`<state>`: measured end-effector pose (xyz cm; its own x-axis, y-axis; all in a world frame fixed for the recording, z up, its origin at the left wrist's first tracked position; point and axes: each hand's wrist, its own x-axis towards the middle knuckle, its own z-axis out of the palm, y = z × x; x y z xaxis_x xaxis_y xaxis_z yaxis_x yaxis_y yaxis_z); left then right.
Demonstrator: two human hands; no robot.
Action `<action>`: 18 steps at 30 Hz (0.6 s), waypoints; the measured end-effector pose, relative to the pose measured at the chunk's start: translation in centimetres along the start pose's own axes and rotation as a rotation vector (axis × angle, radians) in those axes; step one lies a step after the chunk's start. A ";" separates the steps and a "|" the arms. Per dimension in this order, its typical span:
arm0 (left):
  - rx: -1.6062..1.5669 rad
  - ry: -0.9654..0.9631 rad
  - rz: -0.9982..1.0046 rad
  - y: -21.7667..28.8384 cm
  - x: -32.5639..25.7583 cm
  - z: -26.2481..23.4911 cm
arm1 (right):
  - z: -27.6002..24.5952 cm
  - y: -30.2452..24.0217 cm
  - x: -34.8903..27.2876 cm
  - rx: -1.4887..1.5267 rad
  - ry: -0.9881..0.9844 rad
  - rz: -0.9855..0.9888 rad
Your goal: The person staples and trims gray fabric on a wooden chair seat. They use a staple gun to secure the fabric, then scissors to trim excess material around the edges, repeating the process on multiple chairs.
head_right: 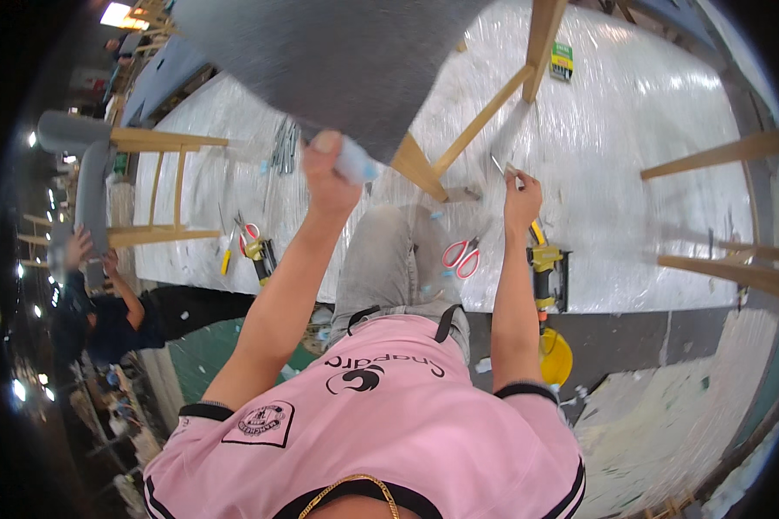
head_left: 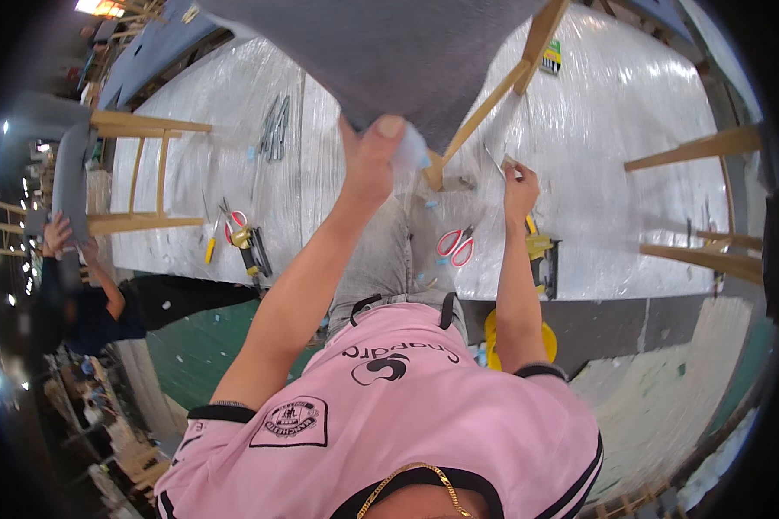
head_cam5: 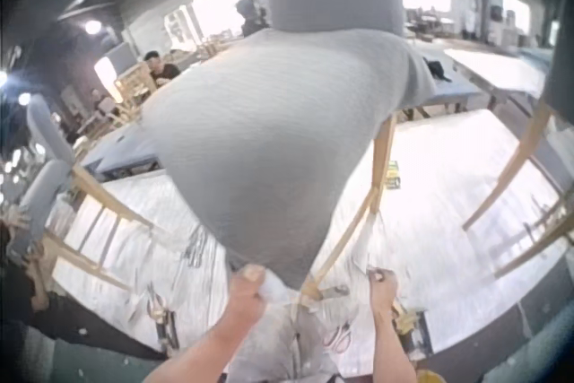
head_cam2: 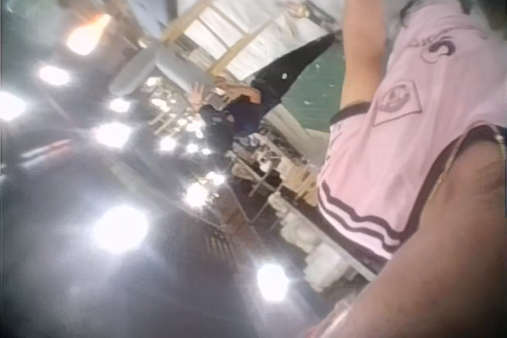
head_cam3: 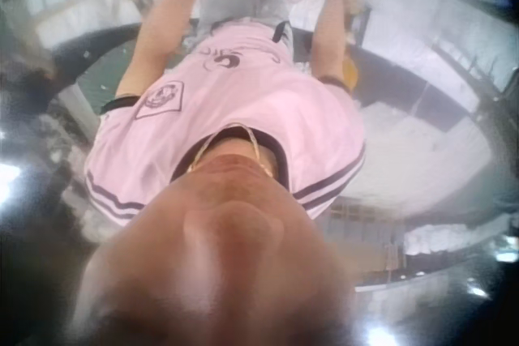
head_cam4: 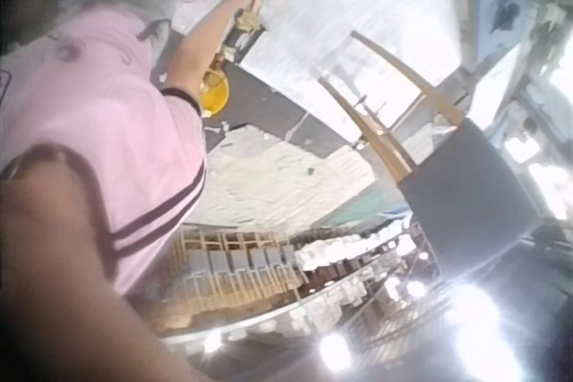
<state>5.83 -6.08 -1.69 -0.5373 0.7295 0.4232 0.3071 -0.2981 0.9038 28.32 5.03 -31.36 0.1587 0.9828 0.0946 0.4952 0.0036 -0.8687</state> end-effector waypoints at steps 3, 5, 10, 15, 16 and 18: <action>-0.337 0.020 -0.184 2.5 0.4 1.0 | -6.5 -12.1 1.3 0.288 -0.031 0.019; -0.430 -0.002 -0.195 3.2 0.6 1.4 | -10.3 -20.3 0.7 0.479 -0.050 -0.054; -0.483 -0.029 -0.129 3.1 1.0 1.7 | -14.7 -32.9 -2.8 0.810 -0.134 -0.462; -0.463 -0.104 -0.097 2.9 1.2 1.6 | -14.7 -36.4 -5.2 0.535 -0.180 -0.745; -0.469 -0.110 -0.086 3.1 1.1 1.5 | -14.6 -36.8 -5.4 0.478 -0.169 -0.788; -0.450 -0.112 -0.086 3.2 1.1 1.4 | -14.6 -37.6 -5.6 0.364 -0.143 -0.874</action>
<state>7.30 -5.36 1.63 -0.4507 0.8177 0.3581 -0.1189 -0.4525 0.8838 21.28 -3.25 7.83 -0.2591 0.6186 0.7417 0.0898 0.7800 -0.6193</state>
